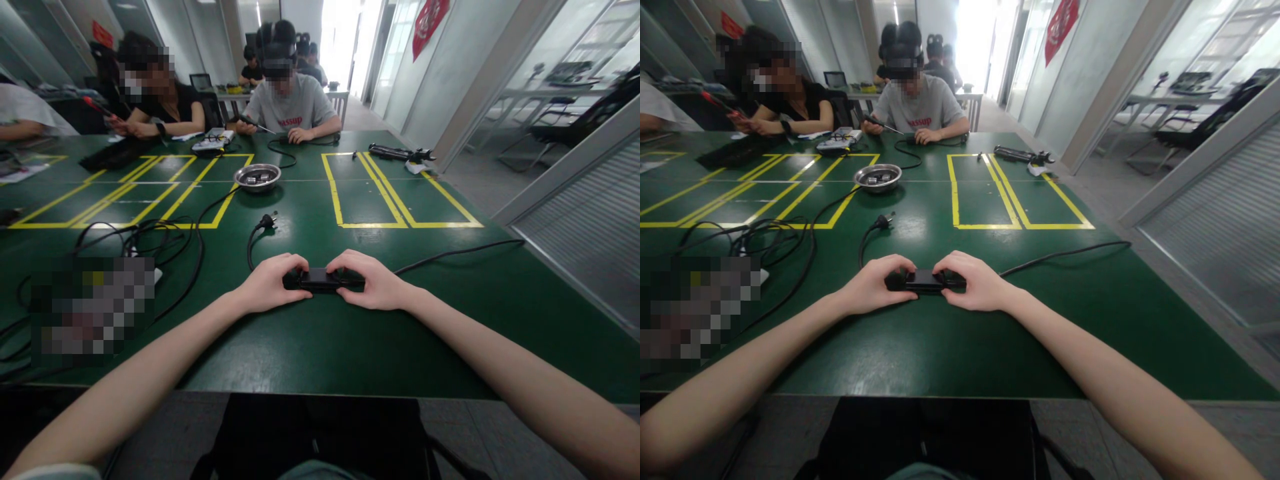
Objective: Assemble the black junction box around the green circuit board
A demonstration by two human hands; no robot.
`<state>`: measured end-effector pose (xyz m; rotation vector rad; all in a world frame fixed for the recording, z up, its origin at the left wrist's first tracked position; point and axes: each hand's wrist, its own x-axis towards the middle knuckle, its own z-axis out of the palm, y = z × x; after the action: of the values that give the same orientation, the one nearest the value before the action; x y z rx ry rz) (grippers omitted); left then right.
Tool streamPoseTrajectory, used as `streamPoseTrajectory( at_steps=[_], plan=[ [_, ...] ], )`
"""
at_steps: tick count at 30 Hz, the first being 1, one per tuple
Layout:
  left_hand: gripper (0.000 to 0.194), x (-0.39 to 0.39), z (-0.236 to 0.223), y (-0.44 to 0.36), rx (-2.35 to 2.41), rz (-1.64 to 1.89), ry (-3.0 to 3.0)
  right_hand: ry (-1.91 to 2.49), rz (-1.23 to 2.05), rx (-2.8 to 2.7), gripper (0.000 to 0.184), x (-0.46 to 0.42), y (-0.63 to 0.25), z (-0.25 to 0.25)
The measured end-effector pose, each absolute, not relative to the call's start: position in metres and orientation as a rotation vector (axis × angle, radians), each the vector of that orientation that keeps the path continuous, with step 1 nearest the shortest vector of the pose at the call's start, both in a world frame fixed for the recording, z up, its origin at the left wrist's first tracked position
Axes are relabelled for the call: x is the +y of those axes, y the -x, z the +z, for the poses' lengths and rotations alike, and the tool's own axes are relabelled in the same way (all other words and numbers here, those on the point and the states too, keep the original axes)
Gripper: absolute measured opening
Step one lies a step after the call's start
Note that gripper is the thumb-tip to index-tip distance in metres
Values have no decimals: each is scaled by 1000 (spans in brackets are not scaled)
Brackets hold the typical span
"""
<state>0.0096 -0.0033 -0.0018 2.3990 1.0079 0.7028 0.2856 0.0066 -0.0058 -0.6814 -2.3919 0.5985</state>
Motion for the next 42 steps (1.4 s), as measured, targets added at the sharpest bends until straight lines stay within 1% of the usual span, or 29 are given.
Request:
streamPoseTrajectory(
  at_steps=[5,14,19,23,27,29,31,36,42],
  plan=[
    [30,-4,0,-10,984,701,-2409,654,566,-2426,30,6,-286,-4],
    [29,-3,1,-11,1024,671,-2409,723,525,-2461,39,6,-283,-8],
    [27,-5,1,-12,1034,666,-2427,783,505,-2461,48,3,-278,-9],
    [28,-8,1,-13,1029,674,-2421,801,465,-2471,44,4,-275,-11],
    [34,-9,0,-16,1022,653,-2440,801,405,-2491,39,4,-275,-11],
    [32,-9,-1,-18,1039,624,-2490,797,388,-2499,37,4,-276,-11],
    [29,-8,-3,-19,1059,597,-2557,783,378,-2500,38,3,-276,-11],
    [31,-8,-6,-20,1050,566,-2699,785,349,-2515,42,3,-276,-13],
    [31,-9,-4,-21,1059,538,-2743,803,309,-2561,38,3,-276,-14]
  ],
)
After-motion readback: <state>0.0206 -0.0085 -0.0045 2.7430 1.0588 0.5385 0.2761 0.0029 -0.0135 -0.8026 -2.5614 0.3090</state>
